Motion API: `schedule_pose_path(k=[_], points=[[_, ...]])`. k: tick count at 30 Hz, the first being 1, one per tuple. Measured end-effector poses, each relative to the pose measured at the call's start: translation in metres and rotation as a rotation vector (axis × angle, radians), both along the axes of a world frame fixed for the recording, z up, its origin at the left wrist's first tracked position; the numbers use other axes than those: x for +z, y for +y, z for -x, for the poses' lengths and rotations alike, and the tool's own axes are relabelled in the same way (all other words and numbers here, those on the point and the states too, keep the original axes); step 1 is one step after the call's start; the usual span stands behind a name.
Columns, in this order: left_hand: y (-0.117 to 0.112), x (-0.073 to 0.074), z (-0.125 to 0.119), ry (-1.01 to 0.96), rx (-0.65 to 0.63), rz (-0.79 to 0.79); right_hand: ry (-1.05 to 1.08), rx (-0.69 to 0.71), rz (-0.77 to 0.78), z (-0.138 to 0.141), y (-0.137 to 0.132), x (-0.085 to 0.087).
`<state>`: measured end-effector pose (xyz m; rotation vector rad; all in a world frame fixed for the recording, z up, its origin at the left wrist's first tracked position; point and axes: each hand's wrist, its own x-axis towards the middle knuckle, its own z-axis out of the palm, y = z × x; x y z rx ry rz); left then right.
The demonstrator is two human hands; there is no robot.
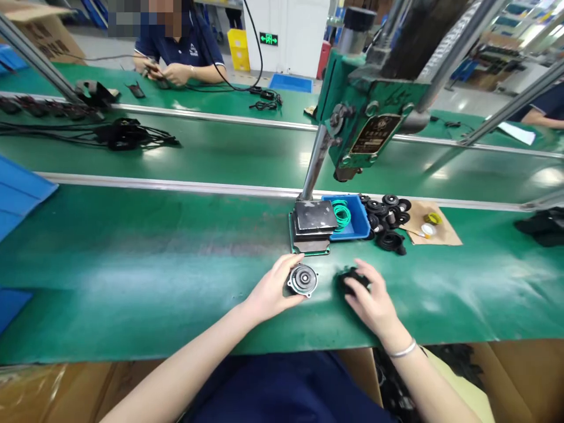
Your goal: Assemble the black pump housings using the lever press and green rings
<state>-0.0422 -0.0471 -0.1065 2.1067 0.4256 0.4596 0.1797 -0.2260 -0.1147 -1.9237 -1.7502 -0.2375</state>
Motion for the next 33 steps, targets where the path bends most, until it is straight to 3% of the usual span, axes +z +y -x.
schedule_pose_path(k=[2,4,10,13,17,19,22,27,33], points=[[-0.002,-0.004,-0.002,-0.016,0.012,0.074,-0.107,0.194,0.138,0.011,-0.004,0.003],[-0.004,-0.008,-0.003,-0.031,0.038,0.148,-0.096,0.241,0.213,0.019,-0.006,0.004],[-0.011,-0.014,0.0,-0.053,0.113,0.291,0.135,0.082,0.139,0.017,-0.005,-0.005],[-0.013,-0.015,0.001,-0.052,0.123,0.229,0.237,0.07,0.164,0.007,-0.001,0.0],[-0.014,-0.017,0.001,-0.074,0.135,0.102,0.303,-0.057,0.104,0.002,0.017,0.032],[-0.014,-0.018,0.001,-0.1,0.134,0.05,0.333,-0.125,0.06,0.013,0.03,0.052],[-0.014,-0.02,0.002,-0.144,0.128,0.012,0.298,-0.067,0.031,0.041,0.05,0.07],[-0.014,-0.024,0.003,-0.156,0.118,0.027,0.134,0.086,0.035,0.073,0.068,0.063],[-0.013,-0.026,0.002,-0.177,0.101,0.028,0.046,0.122,0.081,0.071,0.072,0.065]])
